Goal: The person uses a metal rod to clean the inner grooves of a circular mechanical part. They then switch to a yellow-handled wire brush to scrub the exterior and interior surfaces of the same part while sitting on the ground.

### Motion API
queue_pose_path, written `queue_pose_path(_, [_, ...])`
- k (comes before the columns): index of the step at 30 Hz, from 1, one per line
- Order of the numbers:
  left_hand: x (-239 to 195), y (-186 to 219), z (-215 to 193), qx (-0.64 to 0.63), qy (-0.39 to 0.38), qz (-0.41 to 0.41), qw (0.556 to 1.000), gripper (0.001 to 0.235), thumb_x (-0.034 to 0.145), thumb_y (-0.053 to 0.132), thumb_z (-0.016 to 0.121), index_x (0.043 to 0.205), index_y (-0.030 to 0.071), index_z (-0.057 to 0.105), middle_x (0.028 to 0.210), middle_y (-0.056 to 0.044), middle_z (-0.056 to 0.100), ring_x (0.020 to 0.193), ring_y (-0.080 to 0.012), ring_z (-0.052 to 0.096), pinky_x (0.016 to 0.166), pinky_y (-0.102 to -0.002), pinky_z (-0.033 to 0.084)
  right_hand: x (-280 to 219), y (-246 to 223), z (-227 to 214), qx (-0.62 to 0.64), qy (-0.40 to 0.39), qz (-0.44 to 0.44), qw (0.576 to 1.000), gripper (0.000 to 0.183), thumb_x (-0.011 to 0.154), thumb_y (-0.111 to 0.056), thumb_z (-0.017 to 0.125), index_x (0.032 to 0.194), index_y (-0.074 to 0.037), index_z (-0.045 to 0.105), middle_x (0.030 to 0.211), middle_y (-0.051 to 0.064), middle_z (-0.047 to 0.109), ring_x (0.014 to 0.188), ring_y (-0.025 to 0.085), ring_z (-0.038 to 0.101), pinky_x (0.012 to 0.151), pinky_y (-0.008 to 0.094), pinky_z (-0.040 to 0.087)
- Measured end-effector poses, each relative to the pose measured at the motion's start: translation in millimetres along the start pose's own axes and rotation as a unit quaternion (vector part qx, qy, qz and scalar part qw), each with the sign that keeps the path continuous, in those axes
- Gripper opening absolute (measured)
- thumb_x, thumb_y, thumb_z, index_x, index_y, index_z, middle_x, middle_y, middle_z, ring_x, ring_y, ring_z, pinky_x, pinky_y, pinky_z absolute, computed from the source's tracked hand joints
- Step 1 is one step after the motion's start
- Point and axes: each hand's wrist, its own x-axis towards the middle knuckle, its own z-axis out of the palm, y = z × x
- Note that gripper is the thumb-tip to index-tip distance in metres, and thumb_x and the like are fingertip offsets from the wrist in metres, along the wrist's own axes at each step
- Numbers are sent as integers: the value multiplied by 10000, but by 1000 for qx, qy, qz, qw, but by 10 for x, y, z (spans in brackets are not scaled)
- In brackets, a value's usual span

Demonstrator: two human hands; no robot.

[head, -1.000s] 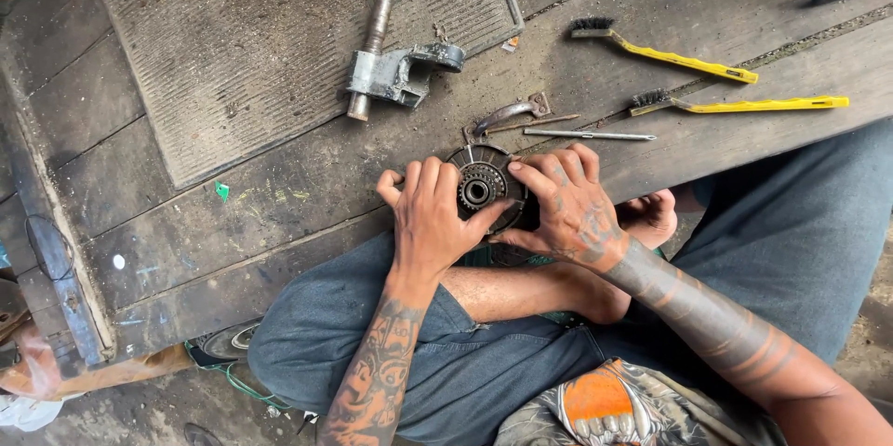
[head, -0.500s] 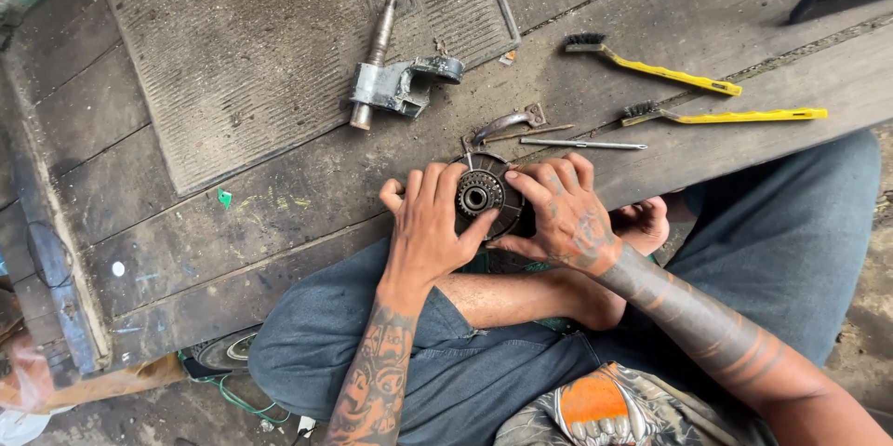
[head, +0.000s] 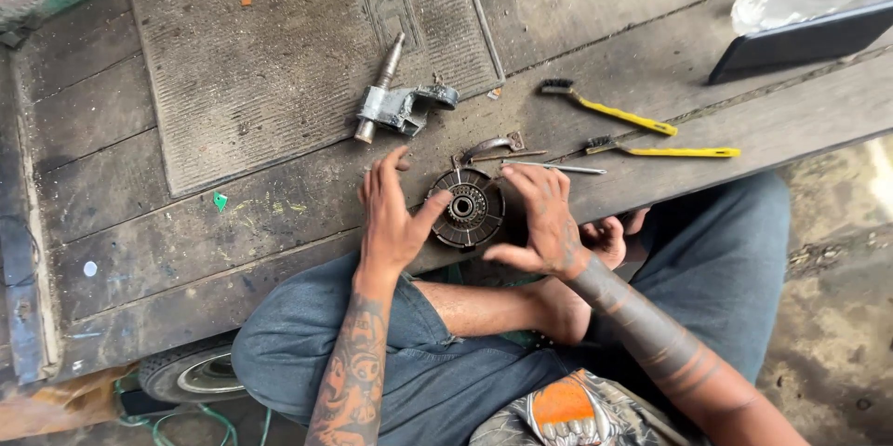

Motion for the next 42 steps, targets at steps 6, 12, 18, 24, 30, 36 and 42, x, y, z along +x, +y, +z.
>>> queue_pose_path(6, [-41,138,-84,46,-146,-71,986,1054,837,799,580,1547,46,377,1339,-175,517,1247,-380,480,1086,-691,294,226,84,-266,-98,22,48,994,320,925,-84,633,1236,-139,685,1085,64,615,1075,304,596,985,437,397])
queue_pose_path(12, [-131,246,-140,67,-200,-54,976,1214,780,792,647,1611,8,236,1453,-265,446,1319,-429,432,1108,-724,280,432,491,-106,-317,-145,46,936,305,886,-302,706,1180,-229,675,988,-16,597,989,211,602,893,368,420])
queue_pose_path(18, [-181,175,-61,92,-234,-23,968,1217,777,649,769,1632,34,158,1537,-221,387,1377,-367,375,1137,-662,267,462,398,-232,-319,-181,65,928,215,896,-375,711,1001,-189,686,882,2,598,929,233,643,918,383,442])
queue_pose_path(24, [-164,-44,195,134,-237,-19,962,1309,683,595,854,1632,50,136,1557,-184,372,1395,-340,364,1153,-634,259,397,386,-204,-345,-223,73,909,243,835,-345,756,1031,-228,670,935,-10,602,984,210,635,937,369,443])
queue_pose_path(30, [-133,74,67,98,-248,-38,963,1217,749,471,864,1631,26,153,1545,-212,398,1394,-357,379,1144,-648,266,608,395,-250,-267,-303,127,906,318,812,-341,739,1058,-167,637,959,58,594,1009,311,629,884,432,480])
queue_pose_path(36, [-131,50,93,112,-192,23,975,929,794,436,833,1540,106,389,1444,-120,422,1283,-310,400,1099,-604,312,647,308,-258,-173,-256,196,931,262,828,-206,744,1054,-105,659,935,134,610,973,400,642,838,474,536])
queue_pose_path(42, [-154,-60,278,160,-115,139,971,588,799,359,816,1316,175,604,1075,-25,473,1023,-238,464,1021,-561,296,495,72,-255,-36,7,171,985,91,1032,-133,667,1075,-55,651,881,128,554,840,306,608,782,407,493])
